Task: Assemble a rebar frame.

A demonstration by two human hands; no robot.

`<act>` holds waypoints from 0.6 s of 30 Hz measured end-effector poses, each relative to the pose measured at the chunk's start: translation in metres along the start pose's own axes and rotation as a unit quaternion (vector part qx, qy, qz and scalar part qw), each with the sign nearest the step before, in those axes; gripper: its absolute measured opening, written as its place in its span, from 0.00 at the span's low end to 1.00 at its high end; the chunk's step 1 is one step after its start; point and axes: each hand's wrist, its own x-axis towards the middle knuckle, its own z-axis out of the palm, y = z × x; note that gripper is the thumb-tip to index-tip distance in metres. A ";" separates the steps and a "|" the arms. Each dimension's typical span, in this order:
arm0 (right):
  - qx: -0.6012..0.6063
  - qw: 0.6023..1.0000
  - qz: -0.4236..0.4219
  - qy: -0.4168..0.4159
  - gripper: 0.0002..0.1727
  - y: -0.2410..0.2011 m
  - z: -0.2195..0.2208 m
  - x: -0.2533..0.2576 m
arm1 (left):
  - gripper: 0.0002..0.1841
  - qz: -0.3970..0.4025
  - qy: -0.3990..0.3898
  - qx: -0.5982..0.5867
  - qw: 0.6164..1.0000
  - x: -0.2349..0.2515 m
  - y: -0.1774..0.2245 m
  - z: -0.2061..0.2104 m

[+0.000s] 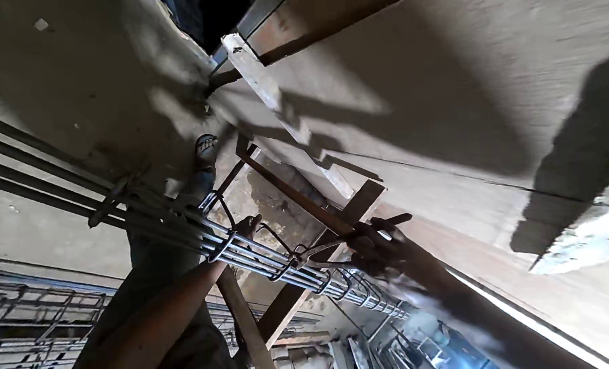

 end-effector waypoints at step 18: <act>0.014 0.997 -0.070 -0.022 0.11 0.032 0.001 0.021 | 0.30 0.050 -0.008 0.007 0.999 0.018 0.000 0.028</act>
